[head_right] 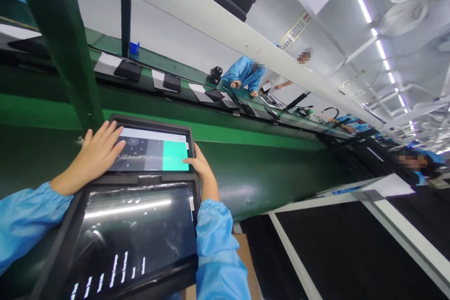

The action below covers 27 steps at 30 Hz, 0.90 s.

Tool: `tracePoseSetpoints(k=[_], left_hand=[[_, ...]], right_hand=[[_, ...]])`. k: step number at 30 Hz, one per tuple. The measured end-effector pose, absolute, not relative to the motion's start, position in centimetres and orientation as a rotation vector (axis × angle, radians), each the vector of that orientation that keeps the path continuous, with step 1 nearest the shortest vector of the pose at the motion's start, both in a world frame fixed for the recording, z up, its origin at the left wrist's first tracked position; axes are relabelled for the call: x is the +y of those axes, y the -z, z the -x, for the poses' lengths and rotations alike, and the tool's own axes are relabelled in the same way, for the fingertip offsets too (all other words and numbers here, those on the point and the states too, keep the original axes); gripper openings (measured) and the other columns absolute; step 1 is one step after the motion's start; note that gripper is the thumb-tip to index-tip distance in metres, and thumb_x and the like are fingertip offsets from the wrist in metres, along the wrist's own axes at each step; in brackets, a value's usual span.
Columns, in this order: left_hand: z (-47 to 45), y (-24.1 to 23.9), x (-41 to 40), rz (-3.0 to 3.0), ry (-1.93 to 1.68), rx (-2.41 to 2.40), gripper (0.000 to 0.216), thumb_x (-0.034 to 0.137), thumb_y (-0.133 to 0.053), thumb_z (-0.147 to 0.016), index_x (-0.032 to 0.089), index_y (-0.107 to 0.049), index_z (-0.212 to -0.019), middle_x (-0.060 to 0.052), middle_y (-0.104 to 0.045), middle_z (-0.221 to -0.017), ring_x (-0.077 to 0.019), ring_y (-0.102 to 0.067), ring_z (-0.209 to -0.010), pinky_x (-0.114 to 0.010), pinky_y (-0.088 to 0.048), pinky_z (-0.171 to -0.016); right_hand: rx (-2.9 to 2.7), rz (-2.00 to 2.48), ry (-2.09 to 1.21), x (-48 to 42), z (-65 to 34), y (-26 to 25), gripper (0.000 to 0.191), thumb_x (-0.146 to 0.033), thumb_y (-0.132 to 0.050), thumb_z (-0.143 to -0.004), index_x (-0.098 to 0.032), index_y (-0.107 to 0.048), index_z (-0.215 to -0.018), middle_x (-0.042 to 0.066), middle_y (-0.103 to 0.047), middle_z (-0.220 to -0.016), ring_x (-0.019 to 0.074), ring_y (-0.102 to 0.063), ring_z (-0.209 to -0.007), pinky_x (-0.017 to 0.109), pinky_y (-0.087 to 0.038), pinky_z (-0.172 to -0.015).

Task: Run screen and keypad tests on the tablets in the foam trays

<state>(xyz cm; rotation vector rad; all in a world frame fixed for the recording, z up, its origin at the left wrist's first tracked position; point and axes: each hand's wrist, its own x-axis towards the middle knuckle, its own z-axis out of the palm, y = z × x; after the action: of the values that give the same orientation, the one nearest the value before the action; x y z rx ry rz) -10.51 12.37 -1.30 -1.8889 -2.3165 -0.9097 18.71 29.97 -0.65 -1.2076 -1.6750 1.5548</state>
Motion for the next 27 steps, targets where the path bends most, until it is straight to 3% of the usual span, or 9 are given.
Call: tracePoseSetpoints(k=[2,5,10,13,18,21,25,27], left_hand=[[10.4,1.3,12.3,1.866,0.951,-2.328,0.071,0.054,-0.013,-0.102,0.010,-0.034,-0.155,-0.018,-0.027,-0.165,-0.0361,-0.018,-0.155,-0.069,-0.019,-0.121],[10.4,1.3,12.3,1.872,0.981,-2.328,0.070,0.055,-0.014,-0.102,0.013,-0.036,-0.154,-0.017,-0.031,-0.164,-0.0357,-0.021,-0.154,-0.067,-0.018,-0.122],[10.3,1.3,12.2,1.893,1.004,-2.314,0.070,0.056,-0.018,-0.102,0.014,-0.035,-0.154,-0.018,-0.033,-0.163,-0.0376,-0.021,-0.154,-0.068,-0.018,-0.122],[10.3,1.3,12.2,1.885,1.026,-2.305,0.069,0.056,-0.019,-0.102,0.015,-0.035,-0.154,-0.018,-0.035,-0.162,-0.0384,-0.022,-0.153,-0.069,-0.019,-0.121],[10.5,0.9,12.7,1.898,1.040,-2.314,0.070,0.055,-0.019,-0.102,0.011,-0.039,-0.152,-0.022,-0.038,-0.159,-0.0415,-0.026,-0.151,-0.073,-0.019,-0.118],[10.5,0.8,12.1,1.883,1.055,-2.343,0.070,0.055,-0.018,-0.102,0.009,-0.040,-0.150,-0.022,-0.038,-0.159,-0.0425,-0.027,-0.151,-0.075,-0.015,-0.118],[10.1,1.5,8.8,1.931,1.068,-2.389,0.066,0.056,-0.019,-0.102,0.016,-0.039,-0.151,-0.016,-0.036,-0.162,-0.0360,-0.025,-0.153,-0.071,-0.013,-0.121],[9.9,1.8,6.9,1.991,1.087,-2.387,0.063,0.057,-0.021,-0.103,0.021,-0.041,-0.150,-0.012,-0.036,-0.162,-0.0323,-0.025,-0.153,-0.068,-0.015,-0.123]], right_hand=[[-1.679,1.229,-1.513,30.0,-18.4,0.8,0.082,-0.022,-0.079,-0.059,-0.028,-0.056,-0.138,0.002,-0.068,-0.132,0.0274,-0.062,-0.120,0.043,-0.046,-0.109],[-1.680,1.247,-1.467,30.1,-18.2,0.8,0.075,-0.025,-0.077,-0.065,-0.027,-0.056,-0.137,0.003,-0.066,-0.134,0.0259,-0.060,-0.123,0.042,-0.042,-0.113],[-1.697,1.227,-1.547,29.9,-18.6,0.4,0.089,-0.021,-0.079,-0.055,-0.028,-0.053,-0.140,0.002,-0.070,-0.127,0.0274,-0.065,-0.114,0.041,-0.051,-0.102],[-1.688,1.250,-1.521,29.7,-18.4,0.4,0.090,-0.023,-0.079,-0.057,-0.028,-0.051,-0.142,0.002,-0.068,-0.131,0.0275,-0.064,-0.117,0.042,-0.050,-0.104],[-1.675,1.301,-1.433,29.6,-17.4,-0.4,0.075,-0.026,-0.078,-0.063,-0.026,-0.058,-0.136,0.005,-0.068,-0.132,0.0282,-0.062,-0.124,0.046,-0.044,-0.112],[-1.663,1.313,-1.407,28.8,-18.0,-2.4,0.059,-0.038,-0.071,-0.076,-0.024,-0.061,-0.132,0.008,-0.066,-0.137,0.0298,-0.059,-0.130,0.050,-0.043,-0.114],[-1.694,1.334,-1.267,23.1,-20.3,-5.3,0.049,-0.042,-0.066,-0.087,-0.026,-0.062,-0.133,0.007,-0.056,-0.149,0.0271,-0.046,-0.143,0.048,-0.029,-0.124],[-1.948,1.219,-1.018,17.6,-21.2,-5.8,0.037,-0.040,-0.061,-0.093,-0.028,-0.065,-0.128,0.006,-0.060,-0.145,0.0270,-0.050,-0.140,0.050,-0.032,-0.123]])
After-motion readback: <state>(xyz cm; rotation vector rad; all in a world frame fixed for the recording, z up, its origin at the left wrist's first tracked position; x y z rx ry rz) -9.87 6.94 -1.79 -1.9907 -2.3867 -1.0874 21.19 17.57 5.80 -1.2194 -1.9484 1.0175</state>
